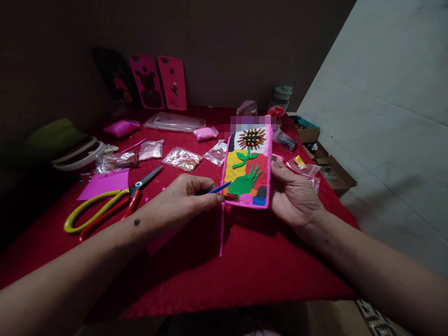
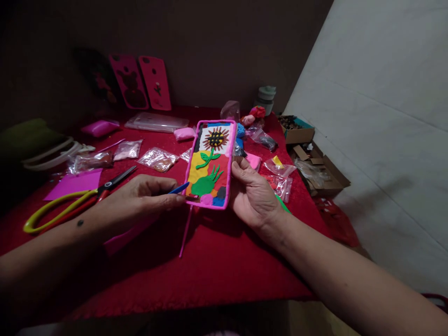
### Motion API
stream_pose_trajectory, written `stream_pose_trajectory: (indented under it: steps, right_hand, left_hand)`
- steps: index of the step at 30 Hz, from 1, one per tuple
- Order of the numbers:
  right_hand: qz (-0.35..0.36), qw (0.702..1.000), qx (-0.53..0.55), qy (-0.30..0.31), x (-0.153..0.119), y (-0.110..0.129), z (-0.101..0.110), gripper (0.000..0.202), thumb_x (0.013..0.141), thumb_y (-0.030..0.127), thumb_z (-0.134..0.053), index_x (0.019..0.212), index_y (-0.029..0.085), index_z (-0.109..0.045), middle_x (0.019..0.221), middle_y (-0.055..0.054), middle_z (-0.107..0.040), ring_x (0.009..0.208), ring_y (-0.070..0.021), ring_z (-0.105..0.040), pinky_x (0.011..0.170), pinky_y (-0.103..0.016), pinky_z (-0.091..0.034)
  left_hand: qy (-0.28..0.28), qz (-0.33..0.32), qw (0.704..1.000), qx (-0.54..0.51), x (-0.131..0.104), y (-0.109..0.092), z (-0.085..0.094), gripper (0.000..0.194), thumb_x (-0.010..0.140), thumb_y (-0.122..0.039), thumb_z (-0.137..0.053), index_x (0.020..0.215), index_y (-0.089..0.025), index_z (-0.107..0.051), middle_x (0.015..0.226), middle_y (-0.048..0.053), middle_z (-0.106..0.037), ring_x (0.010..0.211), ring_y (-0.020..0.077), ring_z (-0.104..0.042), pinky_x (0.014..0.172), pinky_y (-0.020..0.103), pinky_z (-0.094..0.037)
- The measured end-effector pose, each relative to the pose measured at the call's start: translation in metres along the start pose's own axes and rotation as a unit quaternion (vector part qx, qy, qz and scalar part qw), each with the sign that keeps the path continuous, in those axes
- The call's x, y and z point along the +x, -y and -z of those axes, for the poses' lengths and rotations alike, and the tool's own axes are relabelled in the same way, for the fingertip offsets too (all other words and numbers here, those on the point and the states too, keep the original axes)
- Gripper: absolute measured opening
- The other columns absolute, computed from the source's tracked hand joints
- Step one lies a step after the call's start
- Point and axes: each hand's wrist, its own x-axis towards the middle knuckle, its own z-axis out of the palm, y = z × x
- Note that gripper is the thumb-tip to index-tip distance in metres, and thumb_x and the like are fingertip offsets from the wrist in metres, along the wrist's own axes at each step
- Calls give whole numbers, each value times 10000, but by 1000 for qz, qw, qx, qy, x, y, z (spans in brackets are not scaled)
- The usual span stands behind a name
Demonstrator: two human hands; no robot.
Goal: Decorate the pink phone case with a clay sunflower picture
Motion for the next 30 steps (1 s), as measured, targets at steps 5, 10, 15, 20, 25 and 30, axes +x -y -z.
stream_pose_trajectory:
  steps: [5, 10, 15, 20, 25, 30]
  right_hand:
    - [-14, 1000, 16, -9, 1, 2, 3, 82, 836, 188, -673, 890, 232, -629, 1044, -26, -760, 1203, -260, -648, 1125, -567, -436]
    - [-82, 996, 31, 3, 2, 0, 6, 97, 847, 202, -670, 936, 229, -642, 1029, -21, -767, 1214, -235, -647, 1146, -523, -430]
    - [-122, 992, 21, 37, 2, -10, 7, 77, 856, 204, -640, 932, 218, -638, 1043, -52, -777, 1216, -270, -652, 1123, -590, -433]
    - [-139, 988, 17, 58, -1, -11, 3, 118, 899, 241, -588, 975, 195, -665, 1000, -82, -782, 1163, -267, -679, 1120, -557, -457]
    - [-136, 982, 10, 130, -12, -5, -1, 53, 846, 197, -647, 892, 191, -674, 853, -46, -779, 979, -245, -741, 1046, -555, -519]
    - [-89, 984, -24, 152, -18, -4, -5, 152, 758, 216, -803, 854, 169, -695, 797, -17, -781, 742, -182, -753, 988, -511, -574]
  left_hand:
    - [-31, 16, 992, -123, 6, 2, 6, 244, 721, -332, -800, 661, -166, -631, 491, -53, -466, 401, 39, -325, 385, 154, -233]
    - [-22, 34, 969, -243, 12, 3, 9, 229, 788, -373, -741, 873, -169, -678, 500, -85, -417, 374, 21, -144, 361, 166, -176]
    - [18, 54, 949, -309, 9, 6, -1, 295, 791, -373, -782, 694, -181, -580, 436, -95, -326, 386, 44, -217, 398, 180, -288]
    - [-13, 53, 935, -349, 11, 2, -1, 315, 804, -383, -805, 731, -199, -560, 451, -105, -384, 365, 43, -237, 402, 192, -339]
    - [-48, 55, 923, -378, 15, -1, 9, 333, 865, -439, -744, 717, -203, -562, 386, -115, -336, 358, 53, -274, 476, 187, -455]
    - [-63, 75, 908, -407, 17, 0, 10, 385, 985, -393, -580, 658, -190, -563, 336, -82, -334, 360, 66, -321, 518, 182, -501]
